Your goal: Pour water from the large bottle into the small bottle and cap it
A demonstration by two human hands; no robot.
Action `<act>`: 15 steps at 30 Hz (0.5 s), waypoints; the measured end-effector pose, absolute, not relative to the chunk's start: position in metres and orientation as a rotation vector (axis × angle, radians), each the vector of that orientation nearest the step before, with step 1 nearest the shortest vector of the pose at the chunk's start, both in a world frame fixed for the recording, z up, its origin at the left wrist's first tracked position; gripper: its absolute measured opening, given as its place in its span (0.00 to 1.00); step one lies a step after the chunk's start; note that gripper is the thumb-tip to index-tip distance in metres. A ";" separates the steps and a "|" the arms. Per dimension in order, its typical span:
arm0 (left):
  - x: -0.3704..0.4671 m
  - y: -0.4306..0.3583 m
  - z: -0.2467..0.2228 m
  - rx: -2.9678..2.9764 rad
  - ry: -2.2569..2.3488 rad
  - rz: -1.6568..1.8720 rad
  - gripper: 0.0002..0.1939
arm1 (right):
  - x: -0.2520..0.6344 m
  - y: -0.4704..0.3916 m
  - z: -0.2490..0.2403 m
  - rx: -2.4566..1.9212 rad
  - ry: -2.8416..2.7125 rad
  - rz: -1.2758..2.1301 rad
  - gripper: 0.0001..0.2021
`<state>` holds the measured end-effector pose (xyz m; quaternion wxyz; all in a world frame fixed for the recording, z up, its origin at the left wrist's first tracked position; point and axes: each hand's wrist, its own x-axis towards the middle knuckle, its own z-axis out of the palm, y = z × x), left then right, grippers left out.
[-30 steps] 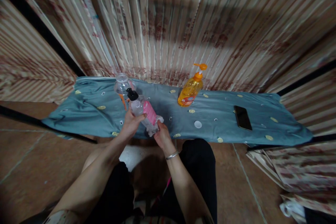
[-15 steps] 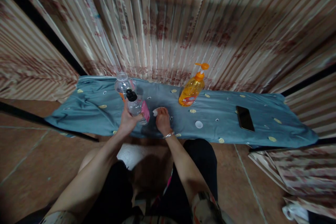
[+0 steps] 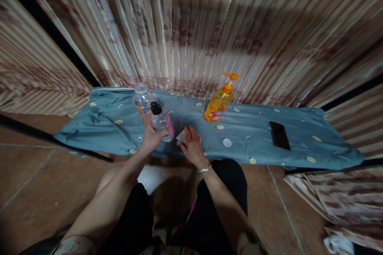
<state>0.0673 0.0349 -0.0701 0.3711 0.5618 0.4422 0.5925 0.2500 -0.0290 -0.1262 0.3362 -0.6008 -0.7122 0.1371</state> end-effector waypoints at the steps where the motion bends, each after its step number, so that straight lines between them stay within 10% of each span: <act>1: 0.071 0.036 -0.071 1.424 1.142 1.546 0.47 | 0.244 -0.028 -0.123 -1.568 -1.825 0.352 0.34; 6: 0.086 0.040 -0.076 1.410 1.151 1.523 0.52 | 0.203 -0.022 -0.110 -1.493 -1.703 0.354 0.44; 15: 0.112 0.031 -0.078 1.321 0.976 1.458 0.61 | 0.204 -0.002 -0.089 -1.420 -1.623 0.417 0.32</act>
